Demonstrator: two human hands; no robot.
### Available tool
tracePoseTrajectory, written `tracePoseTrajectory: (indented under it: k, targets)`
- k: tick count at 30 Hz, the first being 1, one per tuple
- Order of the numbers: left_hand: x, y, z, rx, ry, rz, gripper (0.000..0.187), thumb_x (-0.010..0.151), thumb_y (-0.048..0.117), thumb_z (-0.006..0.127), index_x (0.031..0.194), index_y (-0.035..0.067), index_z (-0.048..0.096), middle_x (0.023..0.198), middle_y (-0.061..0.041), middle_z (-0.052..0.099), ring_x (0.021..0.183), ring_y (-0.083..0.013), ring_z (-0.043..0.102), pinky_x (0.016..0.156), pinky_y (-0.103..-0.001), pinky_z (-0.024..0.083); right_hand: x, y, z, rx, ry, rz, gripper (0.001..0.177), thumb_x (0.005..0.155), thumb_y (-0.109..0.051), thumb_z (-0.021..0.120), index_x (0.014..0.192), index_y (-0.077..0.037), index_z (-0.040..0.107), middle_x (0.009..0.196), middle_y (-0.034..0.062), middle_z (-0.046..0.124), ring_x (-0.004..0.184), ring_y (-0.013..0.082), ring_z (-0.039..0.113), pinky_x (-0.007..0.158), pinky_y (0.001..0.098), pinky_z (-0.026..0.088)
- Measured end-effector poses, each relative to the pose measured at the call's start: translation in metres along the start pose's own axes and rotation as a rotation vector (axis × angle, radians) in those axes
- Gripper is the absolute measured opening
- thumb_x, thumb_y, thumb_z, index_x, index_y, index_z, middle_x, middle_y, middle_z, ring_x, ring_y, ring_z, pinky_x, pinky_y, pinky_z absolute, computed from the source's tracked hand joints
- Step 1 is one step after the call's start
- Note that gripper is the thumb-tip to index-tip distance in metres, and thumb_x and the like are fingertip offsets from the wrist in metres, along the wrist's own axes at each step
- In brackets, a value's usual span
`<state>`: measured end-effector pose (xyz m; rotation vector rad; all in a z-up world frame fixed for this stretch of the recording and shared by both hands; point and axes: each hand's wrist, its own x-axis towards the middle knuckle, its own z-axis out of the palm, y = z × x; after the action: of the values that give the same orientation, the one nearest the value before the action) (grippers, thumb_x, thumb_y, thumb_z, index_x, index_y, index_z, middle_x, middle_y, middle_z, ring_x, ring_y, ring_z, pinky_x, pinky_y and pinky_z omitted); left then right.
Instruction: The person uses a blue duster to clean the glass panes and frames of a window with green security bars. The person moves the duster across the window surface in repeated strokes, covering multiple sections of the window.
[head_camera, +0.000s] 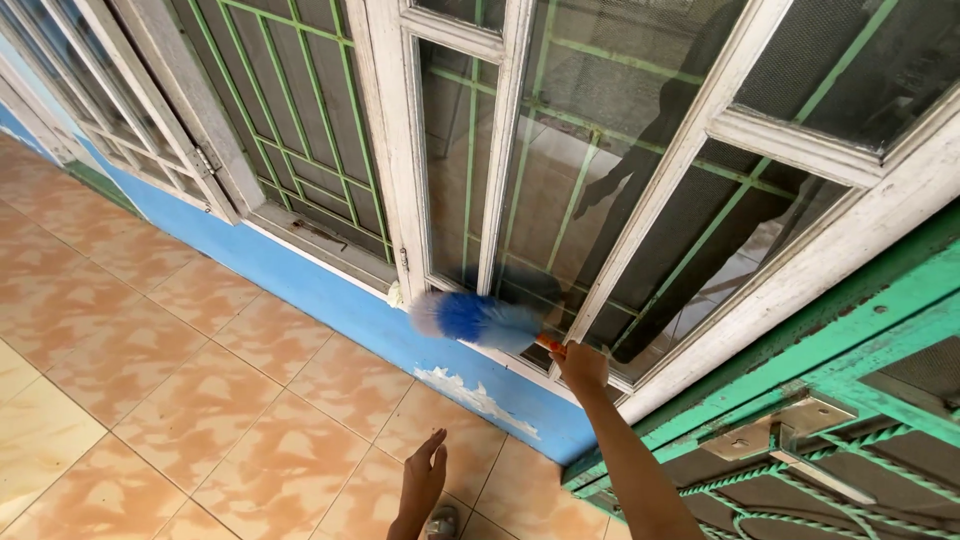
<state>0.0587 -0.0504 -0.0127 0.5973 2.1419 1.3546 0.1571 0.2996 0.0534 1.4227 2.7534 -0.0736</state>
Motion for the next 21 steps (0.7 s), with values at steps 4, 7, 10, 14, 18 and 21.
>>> tracePoseTrajectory:
  k: [4,7,10,14,18,21]
  targets:
    - [0.003,0.002,0.001,-0.015,0.009,-0.016,0.046,0.099,0.027,0.049,0.14,0.011,0.066,0.148,-0.005,0.064,0.145,-0.0194,0.053,0.121,-0.035,0.043,0.02,-0.004,-0.07,0.049,0.055,0.03,0.064,0.094,-0.074,0.053,0.09,-0.013,0.07,0.076,0.0044,0.07,0.068,0.022,0.072,0.052,0.0347,0.056]
    - [0.016,0.002,0.009,-0.012,0.006,0.057,0.045,0.1,0.026,0.05,0.14,0.01,0.065,0.147,-0.006,0.064,0.144,-0.0218,0.053,0.121,-0.036,0.042,0.035,-0.023,-0.147,0.182,0.239,-0.014,0.06,0.095,-0.073,0.053,0.084,-0.016,0.065,0.07,0.0005,0.059,0.057,0.0124,0.058,0.044,0.0254,0.046]
    - [0.026,0.013,0.01,-0.004,-0.02,0.09,0.045,0.099,0.024,0.051,0.138,0.008,0.066,0.145,-0.007,0.066,0.138,-0.0228,0.06,0.118,-0.036,0.047,0.057,-0.046,-0.201,0.346,0.545,-0.071,0.058,0.097,-0.068,0.059,0.09,-0.011,0.067,0.064,0.0077,0.065,0.054,0.0242,0.063,0.048,0.0405,0.051]
    - [0.033,0.033,-0.007,-0.009,-0.086,0.083,0.045,0.101,0.022,0.051,0.142,0.008,0.062,0.148,-0.007,0.062,0.14,-0.0238,0.058,0.119,-0.036,0.045,0.075,-0.068,-0.219,0.499,0.858,-0.139,0.06,0.103,-0.063,0.052,0.091,-0.005,0.063,0.058,0.0105,0.059,0.048,0.0326,0.061,0.04,0.0439,0.043]
    - [0.049,0.039,-0.037,0.014,-0.106,0.041,0.044,0.101,0.02,0.051,0.143,0.009,0.061,0.15,-0.005,0.06,0.143,-0.022,0.055,0.122,-0.035,0.043,0.065,-0.078,-0.181,0.403,0.637,-0.093,0.056,0.101,-0.06,0.054,0.11,-0.007,0.074,0.062,0.0037,0.067,0.048,0.0183,0.064,0.042,0.0324,0.055]
    - [0.073,0.028,-0.051,0.011,-0.088,0.127,0.045,0.101,0.023,0.052,0.142,0.008,0.062,0.146,-0.008,0.064,0.138,-0.0242,0.06,0.117,-0.037,0.048,0.047,-0.073,-0.149,0.124,0.337,-0.061,0.054,0.099,-0.066,0.052,0.111,-0.017,0.072,0.064,0.0005,0.064,0.05,0.0165,0.062,0.04,0.0312,0.053]
